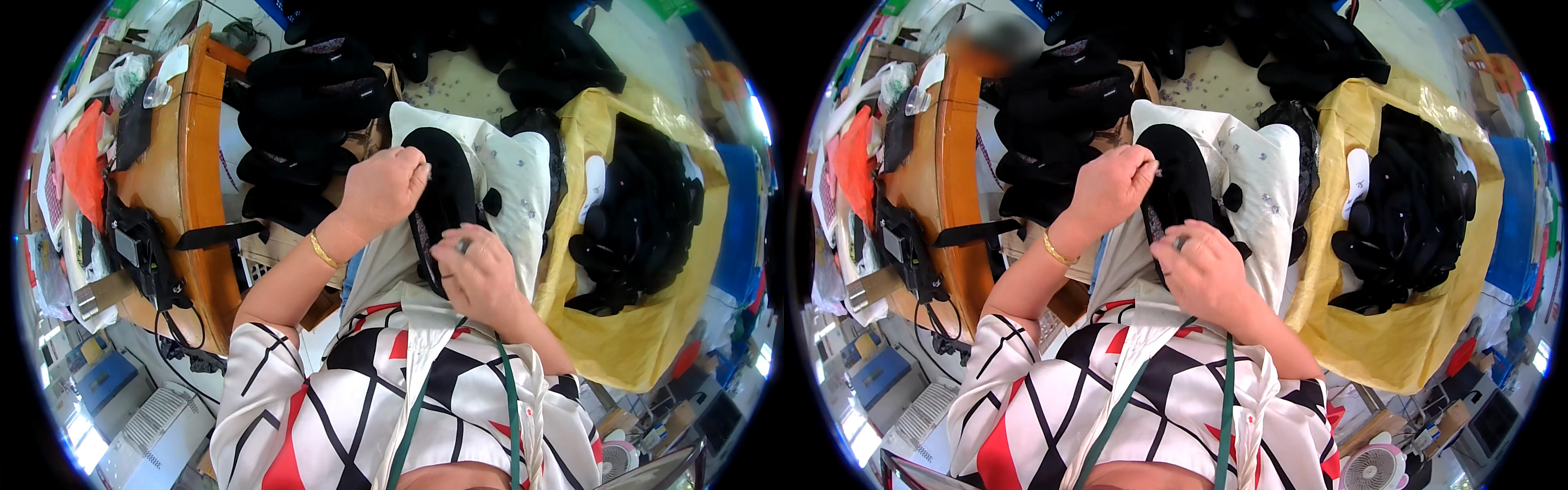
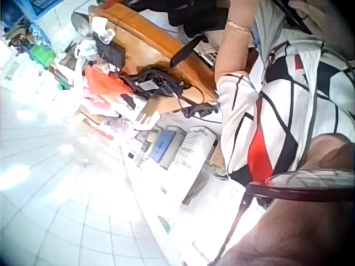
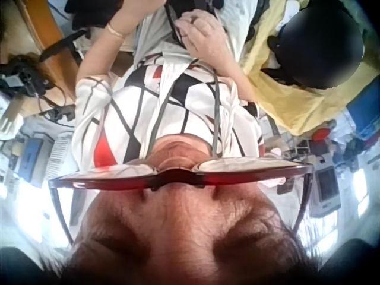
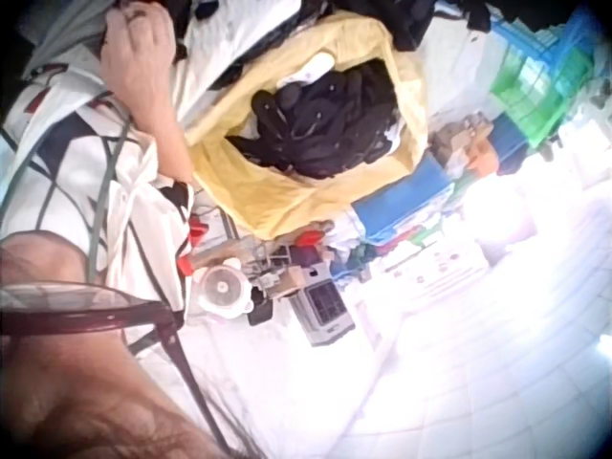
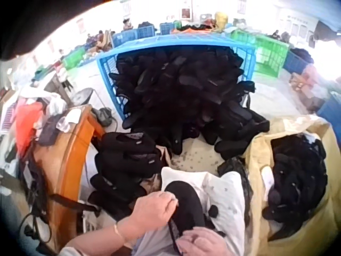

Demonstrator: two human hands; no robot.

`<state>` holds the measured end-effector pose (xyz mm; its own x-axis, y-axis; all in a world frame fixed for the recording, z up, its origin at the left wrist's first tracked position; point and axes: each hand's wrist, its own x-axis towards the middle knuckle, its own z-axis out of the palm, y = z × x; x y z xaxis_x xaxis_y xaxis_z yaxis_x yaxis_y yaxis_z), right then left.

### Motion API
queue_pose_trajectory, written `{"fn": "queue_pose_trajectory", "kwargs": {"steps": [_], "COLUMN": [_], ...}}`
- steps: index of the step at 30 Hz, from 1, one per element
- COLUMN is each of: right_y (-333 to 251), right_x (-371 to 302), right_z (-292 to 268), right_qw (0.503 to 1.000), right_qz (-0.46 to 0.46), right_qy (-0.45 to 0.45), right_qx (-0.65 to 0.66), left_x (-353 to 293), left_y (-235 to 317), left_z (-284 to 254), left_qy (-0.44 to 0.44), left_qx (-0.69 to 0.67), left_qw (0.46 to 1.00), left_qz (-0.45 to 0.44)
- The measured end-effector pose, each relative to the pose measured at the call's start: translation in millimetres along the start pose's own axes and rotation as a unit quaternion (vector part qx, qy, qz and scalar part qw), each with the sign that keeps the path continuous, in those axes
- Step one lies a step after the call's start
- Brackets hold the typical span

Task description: The person sits on the floor and hand-sews a black slip-on shoe using a needle and thread. They repeatedly insert the needle into the shoe's sole and pull the thread through to attach or reinforce the sole. The person handles multiple shoes, picking them up from a nearby pile and placing them back down.

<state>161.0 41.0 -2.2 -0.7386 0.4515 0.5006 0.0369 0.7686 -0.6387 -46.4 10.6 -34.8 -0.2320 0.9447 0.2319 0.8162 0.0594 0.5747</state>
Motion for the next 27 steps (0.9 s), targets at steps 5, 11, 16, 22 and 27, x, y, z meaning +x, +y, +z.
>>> {"fn": "queue_pose_trajectory", "kwargs": {"steps": [5,11,16,22,27], "right_y": [-28.2,-44.8,-38.2,-8.5,17.9], "right_x": [-8.8,-4.4,-5.5,5.5,6.4], "right_z": [-33.8,-89.8,-103.8,-55.9,-28.6], "right_qw": [0.997,0.960,0.890,0.812,0.730], "right_qz": [-0.067,0.066,0.085,0.370,0.429], "right_qy": [0.011,-0.122,-0.141,-0.065,-0.033], "right_qx": [-0.029,0.243,0.425,0.446,0.532], "left_x": [13.2,22.8,19.0,26.4,27.5], "left_y": [23.0,22.2,-4.3,4.6,-3.6], "left_z": [0.0,8.0,7.8,-1.2,3.4], "left_qy": [-0.088,-0.166,-0.137,-0.170,-0.148], "left_qx": [0.131,0.166,-0.011,-0.049,-0.027], "left_qw": [0.987,0.969,0.982,0.968,0.978], "left_qz": [-0.029,-0.078,-0.126,-0.176,-0.143]}}
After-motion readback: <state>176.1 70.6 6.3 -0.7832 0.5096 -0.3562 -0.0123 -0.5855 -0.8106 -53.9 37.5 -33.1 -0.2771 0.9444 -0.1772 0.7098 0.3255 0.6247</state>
